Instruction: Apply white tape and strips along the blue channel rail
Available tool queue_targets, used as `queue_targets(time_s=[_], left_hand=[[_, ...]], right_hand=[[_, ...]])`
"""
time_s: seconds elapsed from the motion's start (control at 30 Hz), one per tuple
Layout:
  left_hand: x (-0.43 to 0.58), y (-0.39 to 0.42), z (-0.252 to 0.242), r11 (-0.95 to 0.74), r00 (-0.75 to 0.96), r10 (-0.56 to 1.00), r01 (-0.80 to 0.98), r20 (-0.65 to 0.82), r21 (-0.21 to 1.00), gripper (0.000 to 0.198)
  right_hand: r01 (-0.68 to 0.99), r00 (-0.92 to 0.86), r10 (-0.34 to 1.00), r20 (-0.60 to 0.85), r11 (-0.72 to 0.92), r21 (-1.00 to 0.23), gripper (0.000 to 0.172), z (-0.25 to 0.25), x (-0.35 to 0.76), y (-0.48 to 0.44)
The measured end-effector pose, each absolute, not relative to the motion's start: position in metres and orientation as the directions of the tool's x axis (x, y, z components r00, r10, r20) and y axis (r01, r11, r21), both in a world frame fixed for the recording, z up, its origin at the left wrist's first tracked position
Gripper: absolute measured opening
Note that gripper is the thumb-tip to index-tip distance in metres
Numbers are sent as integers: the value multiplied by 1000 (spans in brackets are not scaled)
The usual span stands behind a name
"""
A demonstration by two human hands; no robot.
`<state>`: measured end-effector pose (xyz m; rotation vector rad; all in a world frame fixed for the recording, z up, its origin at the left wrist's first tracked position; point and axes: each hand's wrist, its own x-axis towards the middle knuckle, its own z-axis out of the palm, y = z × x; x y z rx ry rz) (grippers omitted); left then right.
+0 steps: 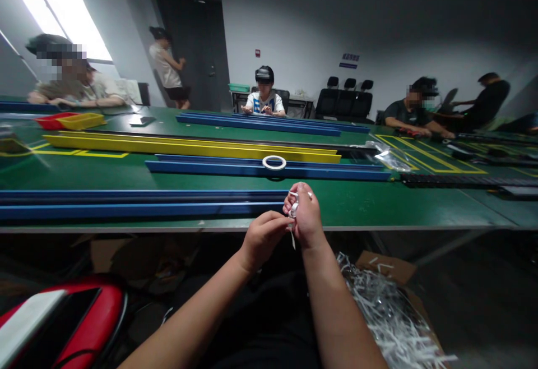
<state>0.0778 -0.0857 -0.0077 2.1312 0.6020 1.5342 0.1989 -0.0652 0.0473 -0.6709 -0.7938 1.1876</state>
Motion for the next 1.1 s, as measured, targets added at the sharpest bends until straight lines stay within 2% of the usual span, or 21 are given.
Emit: queue_targets(time_s=[0.17, 0.3, 0.43, 0.53, 0.6, 0.7, 0.8, 0.9, 1.0, 1.1], left_hand=[[75, -86, 15, -641, 191, 767, 238, 612, 729, 14], [71, -81, 23, -575, 258, 818, 330, 514, 749, 19], [66, -76, 23, -588, 304, 809, 382, 504, 713, 12], [66, -74, 17, -531, 239, 847, 351, 474, 771, 10], [69, -74, 12, -458, 166, 889, 277, 428, 845, 13], [78, -77, 8, -370, 90, 927, 66, 364, 927, 18], [88, -83, 8, -328, 43, 941, -133, 336, 935, 27], [97, -89, 9, -350, 8, 932, -253, 363, 902, 41], [101, -94, 7, -393, -13, 915, -250, 402, 885, 43], [99, -96, 3, -469, -14, 882, -117, 471, 875, 40]], right_hand=[[-423, 192, 955, 226, 289, -859, 36, 43, 191, -67], [-259, 138, 931, 338, 363, -895, 46, 44, 189, -72], [-36, 16, 949, 316, 317, -948, 40, 46, 191, -75], [32, 2, 952, 306, 306, -952, 34, 44, 191, -74], [-9, 72, 941, 332, 333, -943, 30, 43, 188, -73], [-157, 176, 926, 333, 361, -919, 26, 42, 182, -73], [-331, 202, 930, 309, 361, -872, 24, 44, 178, -72], [-449, 242, 913, 327, 404, -797, 17, 45, 177, -70], [-493, 293, 882, 368, 469, -733, 11, 44, 177, -67], [-497, 317, 861, 399, 509, -703, 9, 43, 176, -66]])
